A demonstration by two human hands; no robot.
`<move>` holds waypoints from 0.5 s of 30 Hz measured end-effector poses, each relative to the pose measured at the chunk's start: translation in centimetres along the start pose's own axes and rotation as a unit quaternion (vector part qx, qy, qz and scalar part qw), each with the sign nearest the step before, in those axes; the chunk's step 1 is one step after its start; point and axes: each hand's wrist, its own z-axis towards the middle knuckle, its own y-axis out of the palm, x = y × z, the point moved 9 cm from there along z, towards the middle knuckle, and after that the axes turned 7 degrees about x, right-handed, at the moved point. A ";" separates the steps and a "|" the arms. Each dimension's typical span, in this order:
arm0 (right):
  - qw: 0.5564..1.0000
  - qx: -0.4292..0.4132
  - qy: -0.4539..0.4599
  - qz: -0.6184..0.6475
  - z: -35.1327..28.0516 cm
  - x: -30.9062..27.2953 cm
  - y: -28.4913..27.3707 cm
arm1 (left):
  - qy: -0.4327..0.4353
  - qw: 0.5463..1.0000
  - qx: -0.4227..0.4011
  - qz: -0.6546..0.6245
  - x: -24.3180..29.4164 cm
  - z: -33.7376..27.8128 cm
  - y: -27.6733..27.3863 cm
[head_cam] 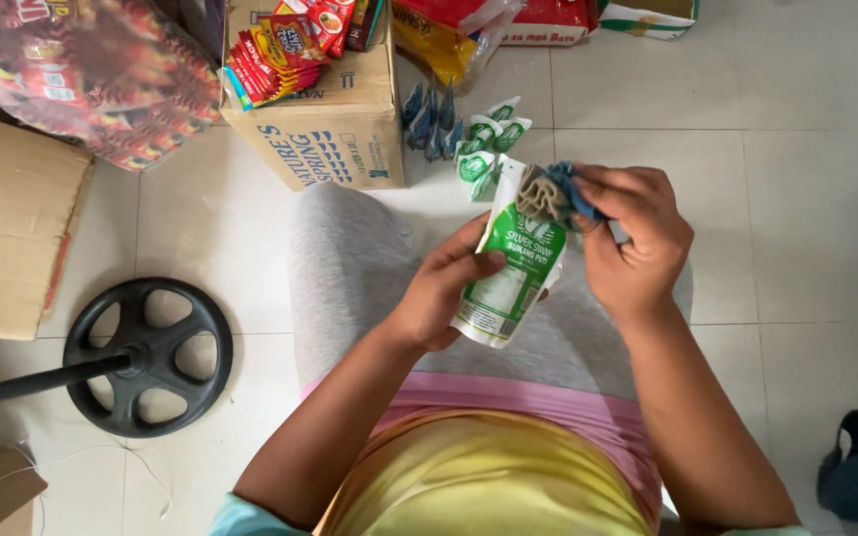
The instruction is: The recorder is seen wiping dust and dirt off vinegar pouches using a cloth and then organizing them on a grocery store shelf.
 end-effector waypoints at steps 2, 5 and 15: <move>0.999 -0.011 0.037 0.027 0.1 1.9 1.5 | 0.002 1.000 0.008 -0.013 0.7 0.9 -0.9; 0.989 -0.038 0.123 0.074 0.2 4.1 4.2 | 0.030 0.999 0.031 0.008 2.1 2.4 -3.1; 0.912 -0.227 0.299 0.166 -1.9 10.3 18.1 | 0.140 0.954 0.261 -0.036 2.6 6.3 -19.1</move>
